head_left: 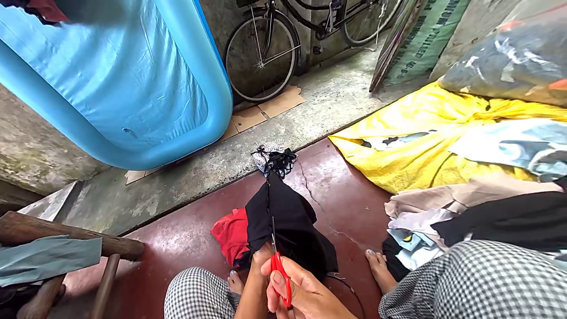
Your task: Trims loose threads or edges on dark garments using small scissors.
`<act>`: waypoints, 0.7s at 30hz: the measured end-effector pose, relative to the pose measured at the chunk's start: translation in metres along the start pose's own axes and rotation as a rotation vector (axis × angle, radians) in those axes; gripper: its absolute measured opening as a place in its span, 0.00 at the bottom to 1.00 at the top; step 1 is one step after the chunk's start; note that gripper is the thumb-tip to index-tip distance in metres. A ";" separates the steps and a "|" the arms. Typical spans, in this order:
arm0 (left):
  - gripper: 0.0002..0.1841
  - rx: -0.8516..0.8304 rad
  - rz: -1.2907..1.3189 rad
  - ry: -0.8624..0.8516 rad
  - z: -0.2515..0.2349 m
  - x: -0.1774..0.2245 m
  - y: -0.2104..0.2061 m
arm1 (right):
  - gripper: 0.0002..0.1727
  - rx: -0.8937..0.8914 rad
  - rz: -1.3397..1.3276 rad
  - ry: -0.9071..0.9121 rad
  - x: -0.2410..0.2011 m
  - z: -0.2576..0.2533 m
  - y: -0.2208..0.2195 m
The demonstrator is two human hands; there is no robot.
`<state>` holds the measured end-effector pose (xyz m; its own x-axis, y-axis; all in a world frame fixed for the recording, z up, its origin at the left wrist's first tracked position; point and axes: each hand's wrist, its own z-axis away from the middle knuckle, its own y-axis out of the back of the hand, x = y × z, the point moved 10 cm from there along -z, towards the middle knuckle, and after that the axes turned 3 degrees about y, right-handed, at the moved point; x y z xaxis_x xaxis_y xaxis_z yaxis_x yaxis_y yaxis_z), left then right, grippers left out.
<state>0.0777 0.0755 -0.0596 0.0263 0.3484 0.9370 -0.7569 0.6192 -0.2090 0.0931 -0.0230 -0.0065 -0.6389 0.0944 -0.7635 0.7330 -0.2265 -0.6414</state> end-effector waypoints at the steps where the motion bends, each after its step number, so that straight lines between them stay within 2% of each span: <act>1: 0.12 -0.072 0.123 -0.062 -0.001 0.003 -0.005 | 0.16 0.012 0.007 0.011 -0.001 0.000 0.001; 3: 0.12 -0.098 0.219 -0.077 0.000 0.008 -0.009 | 0.15 0.015 0.008 0.024 -0.002 -0.001 0.002; 5: 0.07 -0.006 0.058 0.001 0.007 0.017 -0.009 | 0.15 -0.006 -0.011 0.014 -0.002 -0.002 0.001; 7: 0.06 0.010 0.022 0.039 0.006 0.011 -0.007 | 0.16 -0.030 -0.024 -0.001 -0.002 -0.004 0.000; 12: 0.10 -0.108 0.182 -0.096 0.005 0.009 -0.009 | 0.17 -0.023 0.012 0.001 -0.003 -0.004 0.003; 16: 0.09 -0.167 0.137 -0.184 0.009 0.016 -0.011 | 0.15 0.007 0.039 0.052 -0.007 -0.004 0.006; 19: 0.08 -0.080 0.097 -0.012 0.009 0.015 -0.012 | 0.16 -0.013 0.011 0.016 -0.007 -0.005 0.004; 21: 0.10 -0.064 0.068 0.051 0.001 -0.004 -0.005 | 0.18 -0.032 -0.015 0.011 -0.007 -0.006 0.004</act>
<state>0.0811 0.0702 -0.0620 0.0110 0.4253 0.9050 -0.7152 0.6358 -0.2901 0.1019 -0.0189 -0.0046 -0.6475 0.1087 -0.7543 0.7305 -0.1937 -0.6549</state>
